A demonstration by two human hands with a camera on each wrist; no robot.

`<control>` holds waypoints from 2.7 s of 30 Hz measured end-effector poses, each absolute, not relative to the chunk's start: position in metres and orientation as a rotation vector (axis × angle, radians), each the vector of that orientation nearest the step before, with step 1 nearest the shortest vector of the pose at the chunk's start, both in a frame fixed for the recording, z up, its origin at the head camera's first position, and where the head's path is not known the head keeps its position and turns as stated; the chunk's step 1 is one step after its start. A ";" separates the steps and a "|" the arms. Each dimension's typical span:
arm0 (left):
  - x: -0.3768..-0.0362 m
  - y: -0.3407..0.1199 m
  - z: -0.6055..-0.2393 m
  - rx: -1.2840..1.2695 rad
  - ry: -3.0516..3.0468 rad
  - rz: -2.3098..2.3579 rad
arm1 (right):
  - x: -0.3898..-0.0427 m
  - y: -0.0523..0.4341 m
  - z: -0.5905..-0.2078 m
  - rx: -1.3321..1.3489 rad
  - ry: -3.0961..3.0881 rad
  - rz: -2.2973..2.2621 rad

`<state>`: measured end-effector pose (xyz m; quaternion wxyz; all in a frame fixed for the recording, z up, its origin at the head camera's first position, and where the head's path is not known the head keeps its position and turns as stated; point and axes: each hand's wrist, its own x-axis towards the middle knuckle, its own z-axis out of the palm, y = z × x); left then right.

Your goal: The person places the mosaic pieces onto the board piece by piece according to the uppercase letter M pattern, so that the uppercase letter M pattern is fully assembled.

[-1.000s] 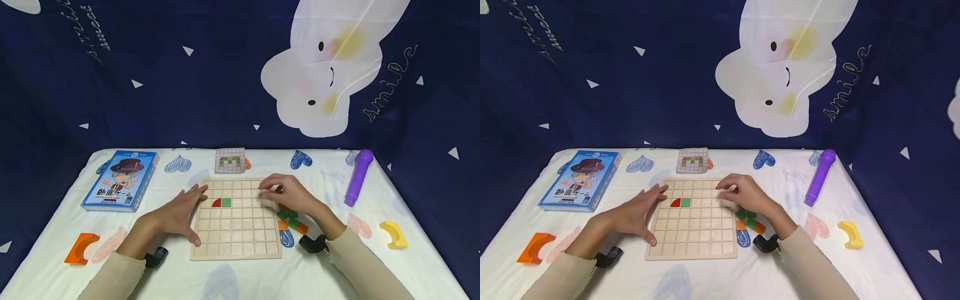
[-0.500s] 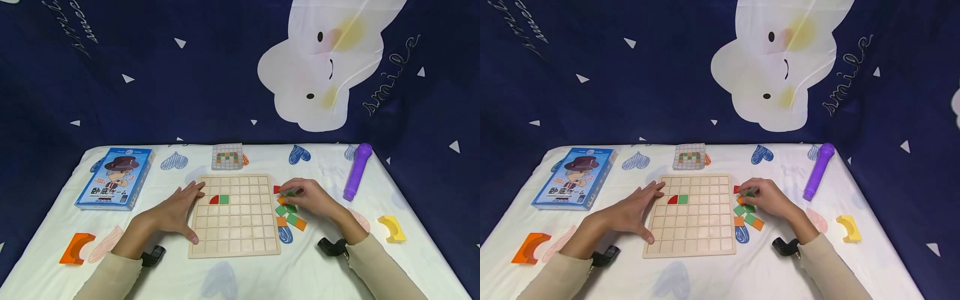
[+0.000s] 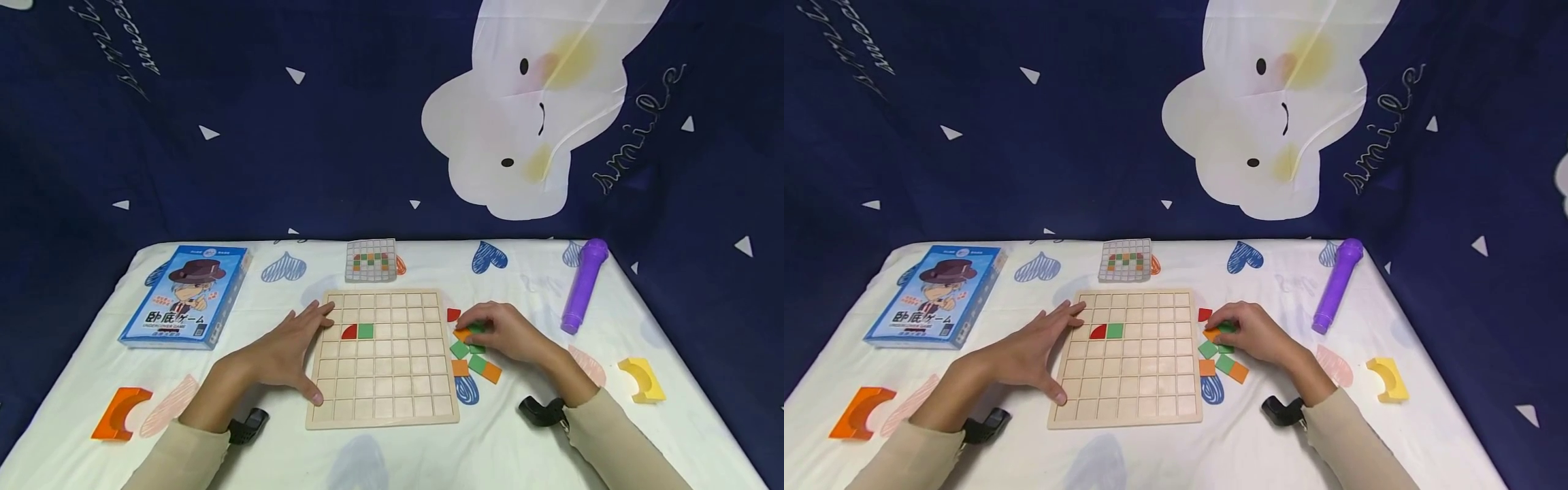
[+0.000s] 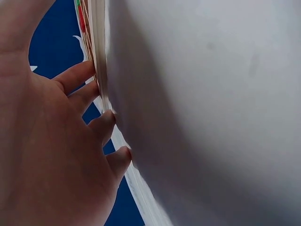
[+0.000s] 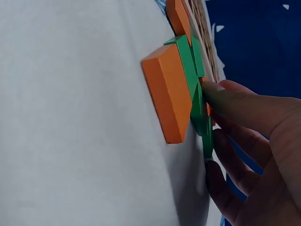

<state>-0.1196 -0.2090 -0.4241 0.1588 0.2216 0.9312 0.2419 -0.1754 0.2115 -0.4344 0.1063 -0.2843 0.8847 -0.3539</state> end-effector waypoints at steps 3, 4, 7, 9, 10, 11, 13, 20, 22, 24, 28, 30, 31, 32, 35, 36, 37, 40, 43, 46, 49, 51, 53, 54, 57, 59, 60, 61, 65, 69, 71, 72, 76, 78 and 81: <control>-0.118 -0.209 -0.425 0.623 2.657 0.695 | -0.174 0.212 -0.436 -0.844 2.593 -1.055; -0.118 -0.208 -0.425 0.618 2.654 0.697 | -0.174 0.212 -0.436 -0.843 2.586 -1.063; -0.116 -0.208 -0.426 0.613 2.648 0.704 | -0.174 0.212 -0.437 -0.853 2.574 -1.076; -0.115 -0.209 -0.426 0.622 2.648 0.710 | -0.173 0.212 -0.438 -0.858 2.572 -1.077; -0.115 -0.209 -0.426 0.623 2.645 0.715 | -0.174 0.212 -0.438 -0.862 2.568 -1.080; -0.114 -0.209 -0.425 0.624 2.643 0.715 | -0.174 0.212 -0.438 -0.867 2.567 -1.081; -0.115 -0.209 -0.425 0.631 2.643 0.711 | -0.174 0.212 -0.438 -0.878 2.564 -1.086; -0.121 -0.208 -0.424 0.623 2.667 0.679 | -0.178 0.210 -0.436 -0.895 2.604 -1.095; -0.121 -0.208 -0.424 0.621 2.665 0.678 | -0.179 0.210 -0.436 -0.905 2.617 -1.086; -0.122 -0.209 -0.424 0.635 2.657 0.694 | -0.179 0.210 -0.436 -0.907 2.624 -1.078; -0.122 -0.210 -0.424 0.657 2.647 0.731 | -0.180 0.210 -0.434 -0.900 2.645 -1.055; -0.122 -0.210 -0.423 0.647 2.643 0.733 | -0.181 0.209 -0.433 -0.892 2.651 -1.041; -0.122 -0.210 -0.423 0.644 2.642 0.732 | -0.181 0.209 -0.432 -0.891 2.652 -1.037; -0.122 -0.210 -0.423 0.641 2.641 0.730 | -0.181 0.209 -0.431 -0.892 2.654 -1.038; -0.121 -0.210 -0.423 0.635 2.645 0.725 | -0.181 0.207 -0.428 -0.878 2.655 -1.067; -0.121 -0.210 -0.423 0.635 2.646 0.725 | -0.181 0.207 -0.427 -0.870 2.654 -1.080; -0.121 -0.210 -0.423 0.636 2.649 0.723 | -0.181 0.206 -0.427 -0.864 2.657 -1.091; -0.121 -0.210 -0.424 0.637 2.647 0.723 | -0.183 0.202 -0.424 -0.854 2.652 -1.122; -0.121 -0.210 -0.423 0.644 2.648 0.723 | -0.185 0.196 -0.420 -0.870 2.645 -1.152; -0.122 -0.210 -0.421 0.642 2.654 0.718 | -0.187 0.188 -0.417 -0.883 2.631 -1.182; -0.121 -0.210 -0.421 0.638 2.650 0.713 | -0.187 0.179 -0.416 -0.884 2.615 -1.188; -0.121 -0.210 -0.421 0.639 2.647 0.713 | -0.186 0.173 -0.417 -0.887 2.609 -1.179; -0.120 -0.210 -0.422 0.644 2.647 0.710 | -0.185 0.168 -0.419 -0.894 2.598 -1.166; -0.120 -0.210 -0.421 0.644 2.649 0.706 | -0.184 0.165 -0.419 -0.899 2.591 -1.163; -0.119 -0.210 -0.422 0.645 2.654 0.703 | -0.182 0.158 -0.422 -0.919 2.547 -1.163; -0.119 -0.210 -0.421 0.644 2.659 0.696 | -0.182 0.154 -0.423 -0.937 2.524 -1.166; -0.119 -0.210 -0.421 0.644 2.659 0.694 | -0.182 0.152 -0.422 -0.945 2.518 -1.165; -0.118 -0.210 -0.421 0.644 2.659 0.692 | -0.182 0.150 -0.423 -0.952 2.512 -1.164; -0.118 -0.210 -0.421 0.641 2.661 0.680 | -0.183 0.141 -0.424 -0.985 2.509 -1.149; -0.118 -0.209 -0.421 0.639 2.660 0.676 | -0.185 0.132 -0.426 -1.001 2.486 -1.152; -0.119 -0.209 -0.420 0.641 2.659 0.676 | -0.186 0.128 -0.426 -1.010 2.474 -1.157; -0.119 -0.209 -0.420 0.643 2.657 0.678 | -0.186 0.125 -0.426 -1.018 2.469 -1.160; -0.119 -0.210 -0.421 0.647 2.653 0.685 | -0.187 0.114 -0.426 -1.043 2.452 -1.163; -0.119 -0.210 -0.422 0.649 2.655 0.681 | -0.187 0.109 -0.426 -1.053 2.453 -1.153; -0.120 -0.210 -0.423 0.644 2.657 0.678 | -0.186 0.101 -0.428 -1.059 2.472 -1.113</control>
